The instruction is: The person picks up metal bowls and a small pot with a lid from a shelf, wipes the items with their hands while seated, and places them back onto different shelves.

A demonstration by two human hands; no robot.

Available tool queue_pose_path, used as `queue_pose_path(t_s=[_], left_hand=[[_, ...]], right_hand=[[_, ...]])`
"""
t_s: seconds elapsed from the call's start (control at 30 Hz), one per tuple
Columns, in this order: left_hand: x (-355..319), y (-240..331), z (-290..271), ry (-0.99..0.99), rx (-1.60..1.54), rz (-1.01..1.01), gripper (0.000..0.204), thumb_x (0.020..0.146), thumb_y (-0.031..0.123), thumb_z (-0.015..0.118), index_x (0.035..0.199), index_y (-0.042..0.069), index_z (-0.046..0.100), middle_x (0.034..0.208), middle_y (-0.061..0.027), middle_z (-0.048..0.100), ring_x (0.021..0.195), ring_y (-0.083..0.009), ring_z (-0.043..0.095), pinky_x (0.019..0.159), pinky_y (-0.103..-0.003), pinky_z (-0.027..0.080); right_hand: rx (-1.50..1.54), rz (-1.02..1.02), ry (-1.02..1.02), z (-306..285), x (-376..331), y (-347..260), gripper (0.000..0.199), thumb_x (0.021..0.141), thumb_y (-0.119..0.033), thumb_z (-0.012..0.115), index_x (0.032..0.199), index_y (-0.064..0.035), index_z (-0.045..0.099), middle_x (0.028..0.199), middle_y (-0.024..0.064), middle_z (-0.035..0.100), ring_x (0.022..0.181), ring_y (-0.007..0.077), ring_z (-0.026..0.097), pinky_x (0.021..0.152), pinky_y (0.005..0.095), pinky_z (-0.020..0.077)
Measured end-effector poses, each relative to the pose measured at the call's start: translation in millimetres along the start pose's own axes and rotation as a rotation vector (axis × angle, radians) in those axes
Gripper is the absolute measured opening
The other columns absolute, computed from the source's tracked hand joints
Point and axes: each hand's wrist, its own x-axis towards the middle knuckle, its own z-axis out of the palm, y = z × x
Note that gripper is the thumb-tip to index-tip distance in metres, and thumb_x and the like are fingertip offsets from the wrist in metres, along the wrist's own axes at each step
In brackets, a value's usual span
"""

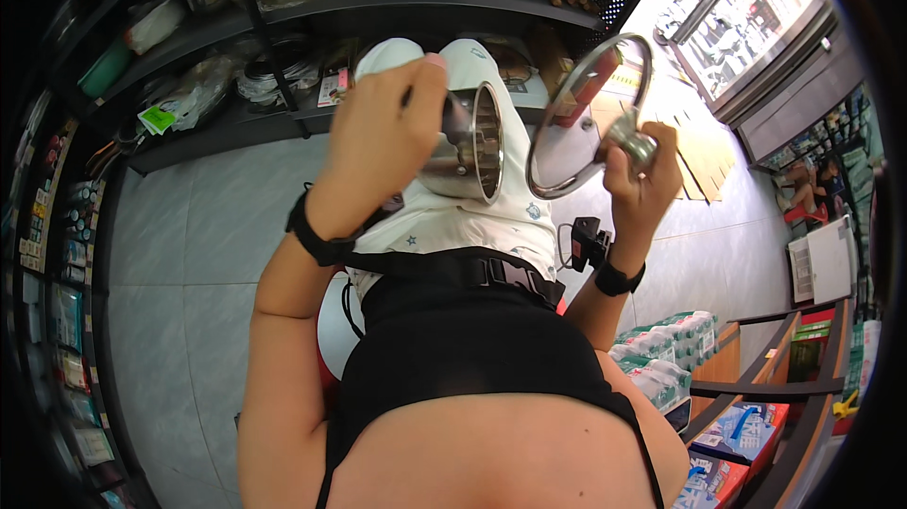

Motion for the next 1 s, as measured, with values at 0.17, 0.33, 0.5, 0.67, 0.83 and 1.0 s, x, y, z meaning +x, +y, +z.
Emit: queue_pose_path(t_s=[0.17, 0.33, 0.5, 0.67, 0.83, 1.0], left_hand=[[21, -16, -24, -0.053, 0.100, -0.448, 0.042, 0.090, 0.034, 0.044, 0.075, -0.001, 0.063, 0.062, -0.0169, 0.057, 0.059, -0.0343, 0.055, 0.057, -0.038, 0.041], [23, -54, -38, 0.051, 0.278, -0.455, 0.046, 0.092, 0.036, 0.040, 0.077, -0.002, 0.060, 0.065, -0.0199, 0.057, 0.065, -0.0377, 0.057, 0.058, -0.042, 0.041], [18, -91, -43, 0.011, 0.641, -0.479, 0.045, 0.091, 0.036, 0.040, 0.075, -0.001, 0.060, 0.070, -0.0206, 0.059, 0.072, -0.0396, 0.059, 0.064, -0.043, 0.045], [13, -117, -48, -0.083, 0.568, -0.567, 0.046, 0.087, 0.039, 0.043, 0.077, -0.002, 0.060, 0.071, -0.0211, 0.060, 0.073, -0.0405, 0.058, 0.066, -0.042, 0.046], [10, -175, -52, -0.160, 0.415, -0.627, 0.047, 0.084, 0.042, 0.047, 0.077, -0.003, 0.061, 0.063, -0.0182, 0.059, 0.060, -0.0328, 0.060, 0.056, -0.038, 0.045], [9, -200, -58, -0.271, 0.154, -0.754, 0.049, 0.087, 0.043, 0.048, 0.073, -0.002, 0.059, 0.048, -0.0069, 0.050, 0.041, -0.0158, 0.049, 0.040, -0.030, 0.035]], right_hand=[[-0.039, 0.252, -0.200, 26, 5, 19, 0.030, 0.073, -0.018, 0.071, 0.084, -0.0001, 0.049, 0.066, 0.0102, 0.051, 0.057, 0.0159, 0.049, 0.054, 0.0279, 0.0431], [-0.086, 0.293, -0.309, 56, -4, 45, 0.035, 0.076, -0.023, 0.070, 0.084, 0.0036, 0.049, 0.069, 0.0140, 0.051, 0.058, 0.0209, 0.051, 0.055, 0.0336, 0.0425], [-0.087, 0.320, -0.461, 84, -10, 43, 0.039, 0.076, -0.029, 0.067, 0.091, 0.0013, 0.048, 0.074, 0.0135, 0.053, 0.063, 0.0271, 0.055, 0.059, 0.0359, 0.0440], [-0.038, 0.215, -0.687, 107, -8, 40, 0.043, 0.076, -0.037, 0.064, 0.091, 0.0013, 0.048, 0.075, 0.0178, 0.055, 0.067, 0.0330, 0.055, 0.060, 0.0390, 0.0438], [0.005, 0.138, -0.753, 125, -5, 35, 0.044, 0.077, -0.034, 0.066, 0.093, 0.0034, 0.050, 0.065, 0.0167, 0.054, 0.057, 0.0262, 0.053, 0.054, 0.0348, 0.0417], [-0.064, -0.044, -0.664, 135, -2, 21, 0.048, 0.075, -0.042, 0.065, 0.098, -0.0027, 0.049, 0.071, 0.0171, 0.058, 0.065, 0.0326, 0.058, 0.059, 0.0394, 0.0448]])
